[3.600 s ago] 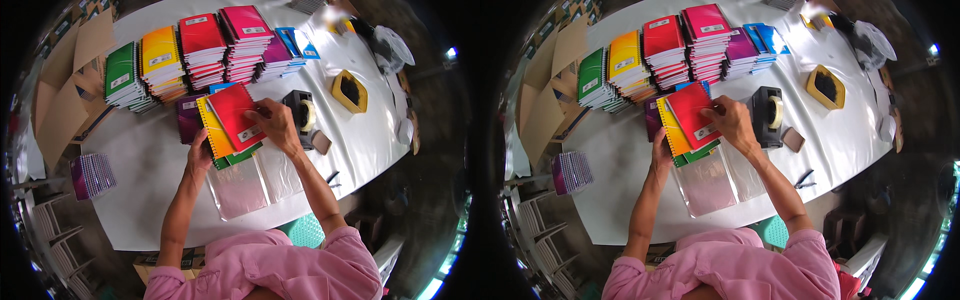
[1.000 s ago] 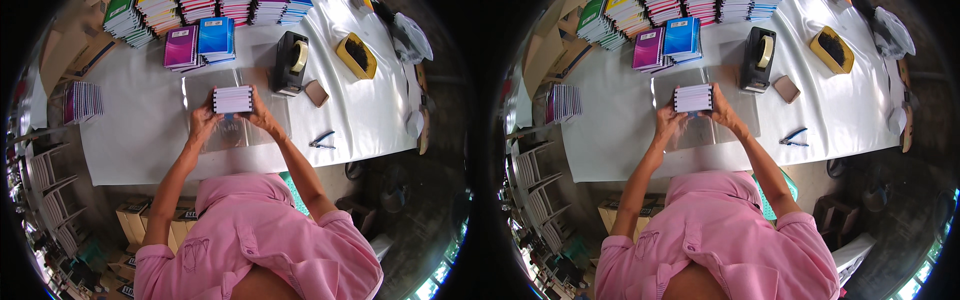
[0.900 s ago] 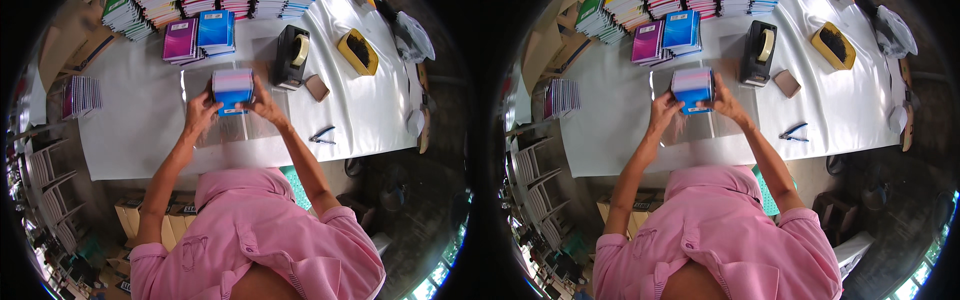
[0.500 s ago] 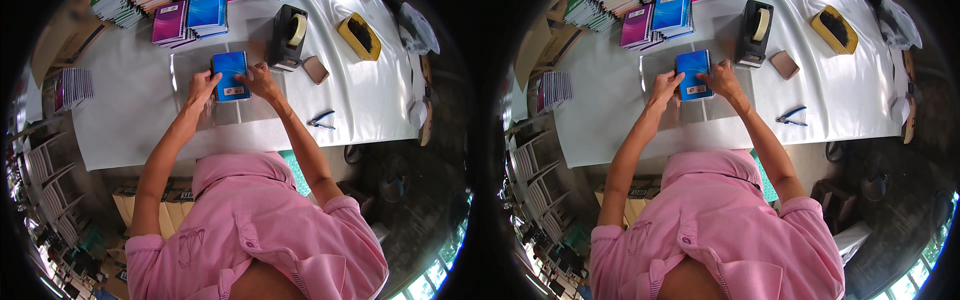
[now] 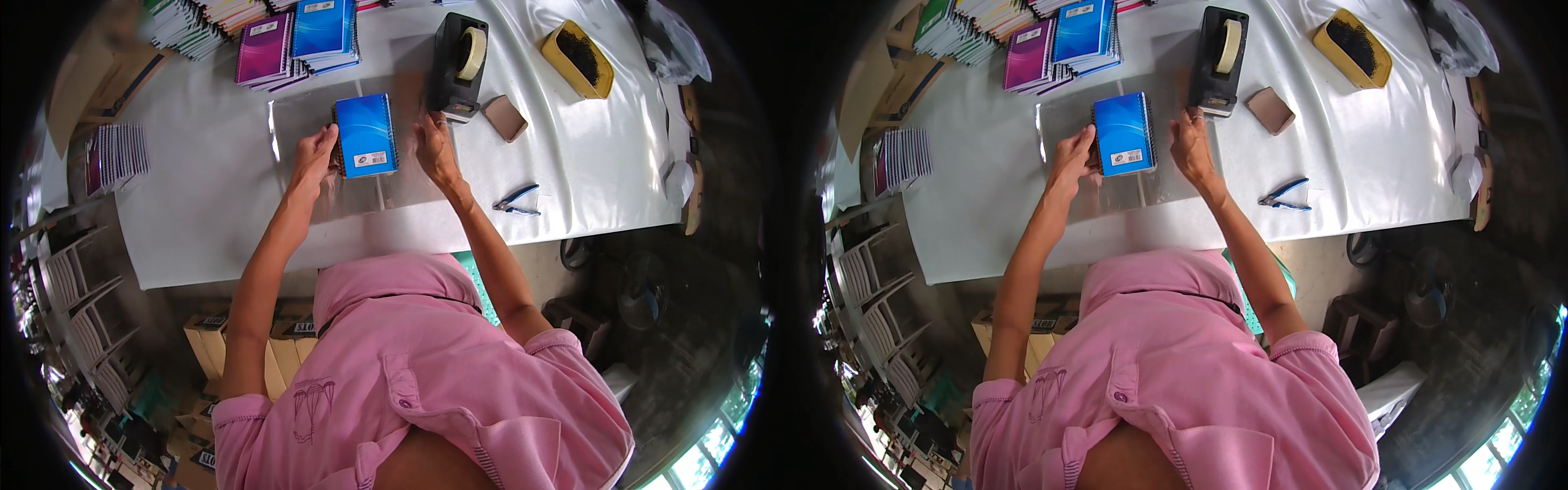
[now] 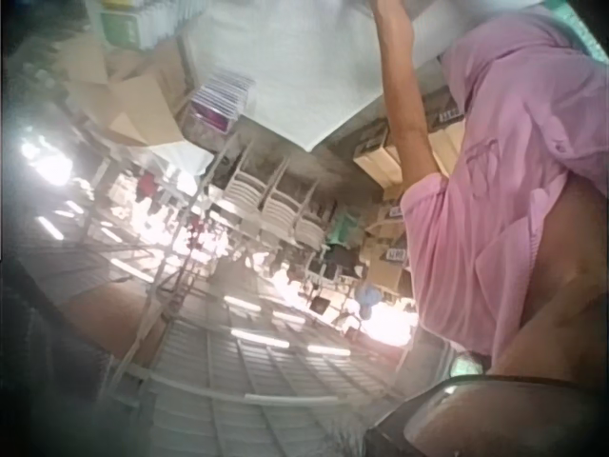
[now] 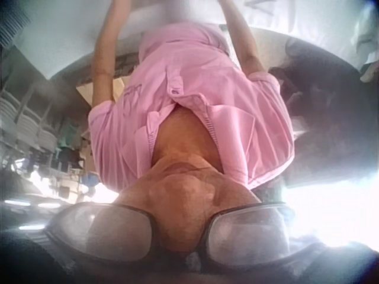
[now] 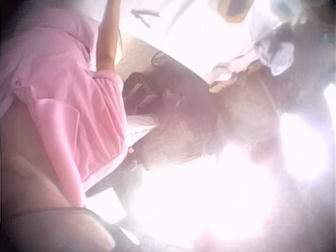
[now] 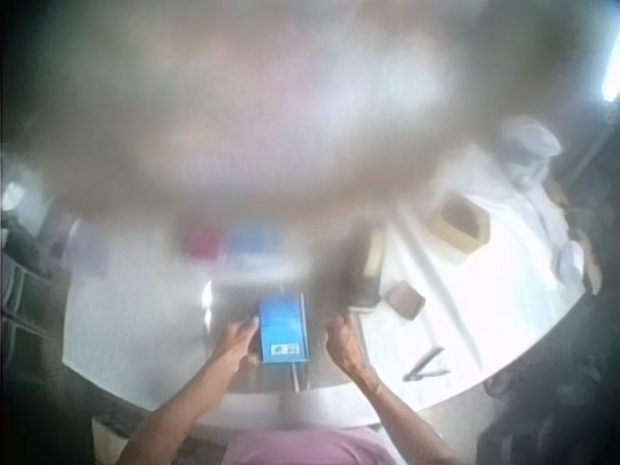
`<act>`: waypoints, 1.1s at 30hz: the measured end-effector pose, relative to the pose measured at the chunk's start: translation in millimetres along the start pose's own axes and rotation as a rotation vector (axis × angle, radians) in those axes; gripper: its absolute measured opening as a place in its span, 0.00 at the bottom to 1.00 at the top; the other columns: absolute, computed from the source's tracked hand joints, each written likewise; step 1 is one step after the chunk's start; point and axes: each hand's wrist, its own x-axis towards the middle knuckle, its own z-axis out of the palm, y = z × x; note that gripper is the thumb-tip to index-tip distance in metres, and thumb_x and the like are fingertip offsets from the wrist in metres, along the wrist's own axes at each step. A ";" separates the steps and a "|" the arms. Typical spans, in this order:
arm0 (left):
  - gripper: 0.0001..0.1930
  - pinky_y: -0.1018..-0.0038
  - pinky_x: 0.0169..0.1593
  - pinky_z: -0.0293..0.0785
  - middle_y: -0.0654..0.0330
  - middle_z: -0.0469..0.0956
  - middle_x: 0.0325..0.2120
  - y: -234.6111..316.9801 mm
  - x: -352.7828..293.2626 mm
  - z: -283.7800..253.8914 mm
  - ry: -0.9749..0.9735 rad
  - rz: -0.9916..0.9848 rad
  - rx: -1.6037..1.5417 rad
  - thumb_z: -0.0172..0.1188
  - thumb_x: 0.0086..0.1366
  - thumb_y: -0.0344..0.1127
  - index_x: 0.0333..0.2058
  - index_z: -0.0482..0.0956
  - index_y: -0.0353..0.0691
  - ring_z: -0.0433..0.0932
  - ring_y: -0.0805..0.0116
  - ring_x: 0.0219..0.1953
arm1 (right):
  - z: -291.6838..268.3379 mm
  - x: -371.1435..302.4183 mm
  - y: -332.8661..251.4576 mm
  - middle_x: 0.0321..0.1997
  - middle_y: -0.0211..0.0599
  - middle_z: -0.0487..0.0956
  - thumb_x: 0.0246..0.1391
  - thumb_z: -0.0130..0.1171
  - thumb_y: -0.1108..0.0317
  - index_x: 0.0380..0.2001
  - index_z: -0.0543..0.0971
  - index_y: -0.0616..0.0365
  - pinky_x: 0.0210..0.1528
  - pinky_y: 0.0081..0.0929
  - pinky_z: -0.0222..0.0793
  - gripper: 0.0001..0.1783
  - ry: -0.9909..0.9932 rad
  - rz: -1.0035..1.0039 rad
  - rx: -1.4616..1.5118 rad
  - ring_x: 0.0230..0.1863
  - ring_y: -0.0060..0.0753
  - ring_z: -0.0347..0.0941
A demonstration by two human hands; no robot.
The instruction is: The person wraps spiral-bound notebooks in clear plastic sleeves. They place a notebook into a sleeve, fold the plastic edges over the cover, and seal the package using a tape dispenser. The person repeats this process for multiple notebooks of different colors, stacking the finished items on the table.
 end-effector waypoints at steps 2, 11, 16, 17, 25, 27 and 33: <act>0.29 0.76 0.33 0.73 0.63 0.78 0.37 7.4 -3.2 -0.1 0.005 -0.034 -0.008 0.61 0.64 0.49 0.56 0.70 0.33 0.74 0.79 0.31 | -11.0 3.5 9.3 0.45 0.64 0.73 0.58 0.49 0.78 0.47 0.73 0.67 0.45 0.49 0.68 0.14 0.032 -0.068 -0.013 0.46 0.66 0.71; 0.37 0.78 0.43 0.72 0.59 0.77 0.46 -1.4 -12.5 -2.1 -0.227 0.150 -0.023 0.64 0.62 0.41 0.63 0.58 0.30 0.74 0.77 0.41 | -39.9 -10.4 38.4 0.49 0.59 0.71 0.55 0.57 0.71 0.47 0.72 0.68 0.48 0.46 0.69 0.18 0.175 0.249 -0.300 0.48 0.62 0.69; 0.36 0.78 0.48 0.71 0.52 0.76 0.50 -13.4 0.5 -1.8 -0.199 0.163 0.023 0.62 0.64 0.36 0.64 0.55 0.27 0.75 0.73 0.46 | -19.9 -14.4 25.8 0.50 0.54 0.70 0.42 0.71 0.55 0.40 0.76 0.67 0.46 0.52 0.70 0.29 0.044 0.571 -0.565 0.53 0.56 0.67; 0.36 0.78 0.48 0.71 0.51 0.75 0.50 -12.3 -0.6 -1.8 -0.210 0.166 0.021 0.62 0.63 0.36 0.64 0.55 0.27 0.75 0.72 0.46 | -21.5 -12.4 28.2 0.49 0.54 0.71 0.41 0.71 0.55 0.39 0.76 0.67 0.45 0.51 0.70 0.28 0.027 0.616 -0.533 0.52 0.56 0.67; 0.31 0.78 0.49 0.71 0.56 0.76 0.49 -23.2 7.6 -0.1 -0.138 0.230 0.163 0.60 0.65 0.33 0.61 0.58 0.24 0.74 0.75 0.46 | -28.9 -18.5 30.4 0.33 0.44 0.79 0.35 0.73 0.61 0.29 0.78 0.56 0.39 0.43 0.72 0.18 0.136 0.662 -0.468 0.38 0.51 0.76; 0.30 0.78 0.49 0.71 0.55 0.77 0.48 -26.8 11.3 -0.4 -0.125 0.259 0.218 0.60 0.65 0.32 0.61 0.60 0.25 0.75 0.75 0.45 | -24.7 -22.1 31.0 0.32 0.45 0.80 0.35 0.73 0.61 0.30 0.78 0.56 0.38 0.42 0.73 0.18 0.161 0.556 -0.573 0.36 0.51 0.77; 0.29 0.77 0.46 0.72 0.56 0.78 0.45 -27.6 12.2 3.2 -0.124 0.292 0.270 0.60 0.64 0.32 0.60 0.63 0.27 0.75 0.75 0.43 | -36.4 -17.6 39.7 0.31 0.47 0.80 0.35 0.74 0.61 0.28 0.79 0.56 0.38 0.41 0.71 0.17 0.048 0.660 -0.311 0.35 0.50 0.78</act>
